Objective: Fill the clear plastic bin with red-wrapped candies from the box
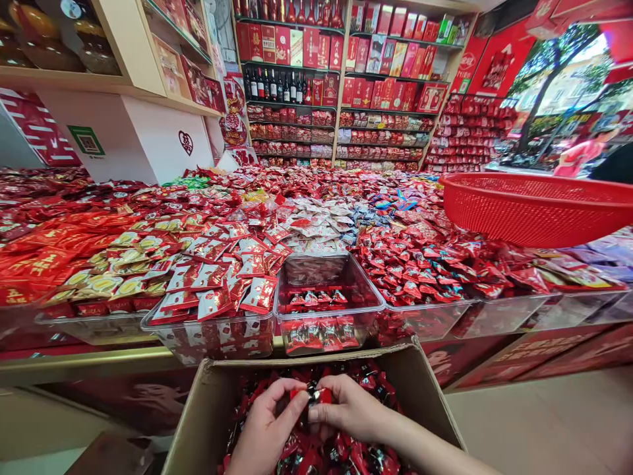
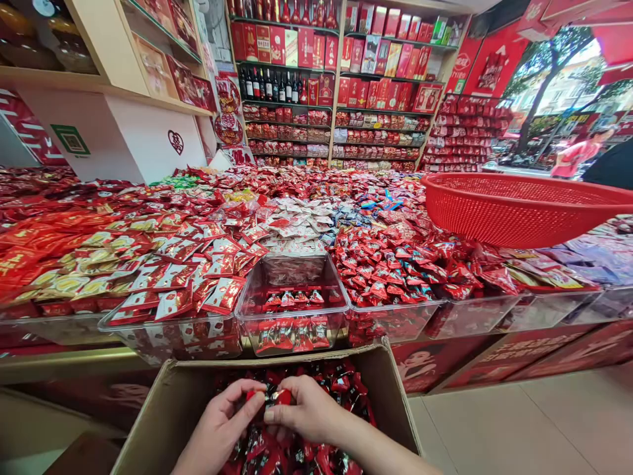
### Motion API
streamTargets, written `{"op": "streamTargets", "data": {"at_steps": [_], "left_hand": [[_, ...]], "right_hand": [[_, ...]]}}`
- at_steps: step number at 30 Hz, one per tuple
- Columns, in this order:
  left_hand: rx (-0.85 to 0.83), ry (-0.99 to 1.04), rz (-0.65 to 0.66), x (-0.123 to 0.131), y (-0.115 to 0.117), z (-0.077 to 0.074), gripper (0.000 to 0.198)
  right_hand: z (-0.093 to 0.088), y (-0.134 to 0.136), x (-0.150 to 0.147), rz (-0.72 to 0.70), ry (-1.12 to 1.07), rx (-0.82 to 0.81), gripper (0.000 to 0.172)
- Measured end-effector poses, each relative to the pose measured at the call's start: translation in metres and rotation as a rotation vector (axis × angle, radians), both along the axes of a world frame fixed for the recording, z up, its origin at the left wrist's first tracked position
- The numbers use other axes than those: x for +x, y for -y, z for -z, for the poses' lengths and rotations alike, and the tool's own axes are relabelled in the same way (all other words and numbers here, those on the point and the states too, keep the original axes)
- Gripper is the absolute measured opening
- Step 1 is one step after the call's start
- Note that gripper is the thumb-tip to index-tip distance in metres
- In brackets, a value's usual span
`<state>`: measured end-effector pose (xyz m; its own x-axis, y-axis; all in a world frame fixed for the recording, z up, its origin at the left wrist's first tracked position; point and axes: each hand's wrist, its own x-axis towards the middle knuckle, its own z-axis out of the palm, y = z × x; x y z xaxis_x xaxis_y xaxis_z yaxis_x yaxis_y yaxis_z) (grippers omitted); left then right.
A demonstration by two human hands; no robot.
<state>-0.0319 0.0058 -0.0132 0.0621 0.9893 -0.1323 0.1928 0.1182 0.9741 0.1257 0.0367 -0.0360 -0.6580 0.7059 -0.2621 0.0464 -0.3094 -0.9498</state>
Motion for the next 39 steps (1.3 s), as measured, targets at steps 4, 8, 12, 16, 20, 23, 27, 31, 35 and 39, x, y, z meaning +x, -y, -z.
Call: {"op": "streamTargets", "data": {"at_steps": [4, 8, 12, 16, 20, 23, 27, 31, 35, 39], "left_hand": [[-0.060, 0.226, -0.138, 0.007, -0.003, -0.011, 0.023], [-0.132, 0.496, -0.157, 0.012, -0.002, -0.015, 0.022], [-0.145, 0.550, -0.144, 0.015, 0.000, -0.014, 0.022], [-0.107, 0.420, -0.141, 0.013, 0.001, -0.014, 0.027], [-0.056, 0.223, -0.132, 0.010, 0.002, -0.013, 0.026], [-0.085, 0.252, -0.221, 0.009, 0.003, -0.006, 0.024], [-0.083, 0.348, -0.240, 0.011, 0.004, 0.004, 0.023], [-0.053, 0.382, -0.308, 0.015, 0.007, 0.001, 0.021], [-0.097, 0.391, -0.286, 0.017, 0.009, -0.003, 0.022], [-0.096, 0.404, -0.360, 0.017, 0.011, 0.002, 0.023]], "right_hand": [[-0.019, 0.003, 0.002, 0.160, -0.073, 0.096, 0.033], [-0.028, 0.007, 0.001, 0.253, -0.153, 0.053, 0.038], [-0.031, 0.008, 0.001, 0.282, -0.175, -0.016, 0.040], [-0.031, 0.006, 0.003, 0.275, -0.122, 0.063, 0.036], [-0.028, 0.005, 0.008, 0.289, -0.047, 0.187, 0.029], [-0.028, 0.006, 0.009, 0.280, -0.149, 0.129, 0.024], [-0.031, 0.010, 0.007, 0.293, -0.185, 0.097, 0.023], [-0.034, 0.011, 0.004, 0.293, -0.263, 0.096, 0.021], [-0.031, 0.013, 0.002, 0.290, -0.326, 0.052, 0.025], [-0.027, 0.015, 0.002, 0.294, -0.270, 0.049, 0.025]]}}
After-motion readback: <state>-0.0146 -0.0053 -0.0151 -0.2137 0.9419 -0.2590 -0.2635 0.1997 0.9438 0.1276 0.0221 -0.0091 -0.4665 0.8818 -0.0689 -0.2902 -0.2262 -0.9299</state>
